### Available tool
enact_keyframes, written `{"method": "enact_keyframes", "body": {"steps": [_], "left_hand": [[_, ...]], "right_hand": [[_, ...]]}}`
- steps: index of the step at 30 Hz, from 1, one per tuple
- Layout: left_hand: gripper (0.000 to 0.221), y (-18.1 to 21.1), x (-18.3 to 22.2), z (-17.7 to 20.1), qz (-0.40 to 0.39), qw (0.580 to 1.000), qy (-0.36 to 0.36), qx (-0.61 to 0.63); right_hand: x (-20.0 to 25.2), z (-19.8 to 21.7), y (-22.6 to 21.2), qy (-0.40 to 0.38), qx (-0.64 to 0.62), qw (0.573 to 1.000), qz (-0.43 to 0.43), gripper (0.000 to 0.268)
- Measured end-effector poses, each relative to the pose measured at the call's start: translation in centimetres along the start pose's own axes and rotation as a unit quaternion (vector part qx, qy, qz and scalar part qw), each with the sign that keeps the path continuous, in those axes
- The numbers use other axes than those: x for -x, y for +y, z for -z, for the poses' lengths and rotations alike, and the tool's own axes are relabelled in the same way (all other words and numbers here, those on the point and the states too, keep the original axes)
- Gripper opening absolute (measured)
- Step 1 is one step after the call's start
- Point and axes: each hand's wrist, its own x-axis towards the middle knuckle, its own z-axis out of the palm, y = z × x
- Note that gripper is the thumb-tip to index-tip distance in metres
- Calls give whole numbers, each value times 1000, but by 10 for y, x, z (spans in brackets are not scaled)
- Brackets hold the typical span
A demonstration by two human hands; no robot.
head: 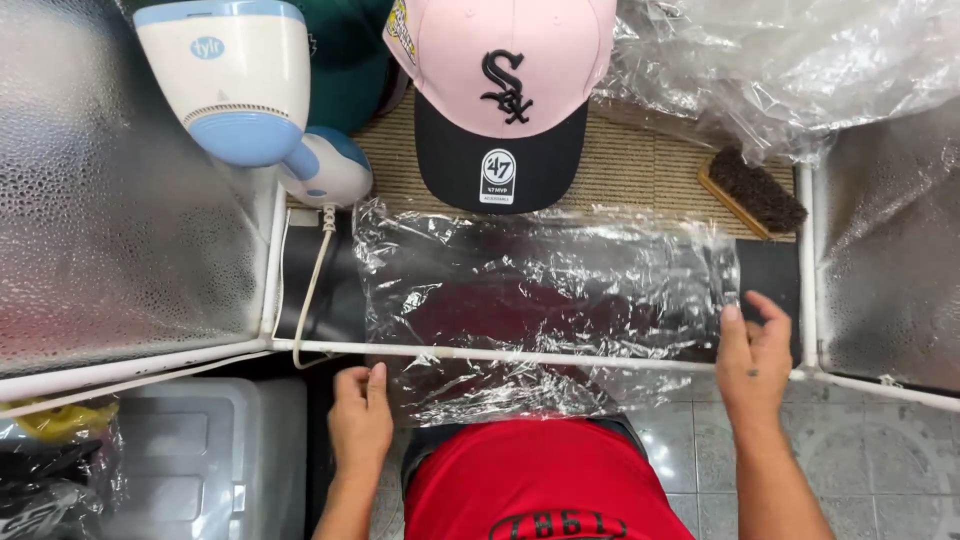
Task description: Steaming a pink cap with a handheld steamer, brushing it, and then placing it into a plastic bag for packaging.
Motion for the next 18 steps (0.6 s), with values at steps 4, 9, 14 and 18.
{"method": "enact_keyframes", "body": {"steps": [4, 9, 14, 18], "left_hand": [[51, 33, -18, 24, -160, 977, 145, 3], [65, 141, -59, 29, -139, 983, 93, 70], [36, 165, -97, 17, -25, 983, 40, 177], [12, 128, -129, -26, -67, 940, 34, 333]], "right_hand": [[-34, 11, -23, -11, -92, 996, 4, 45], [-81, 7, -85, -98, 59, 993, -25, 77], [-105, -10, -130, -174, 85, 979, -68, 72], [-137, -37, -70, -150, -106, 983, -1, 60]]}}
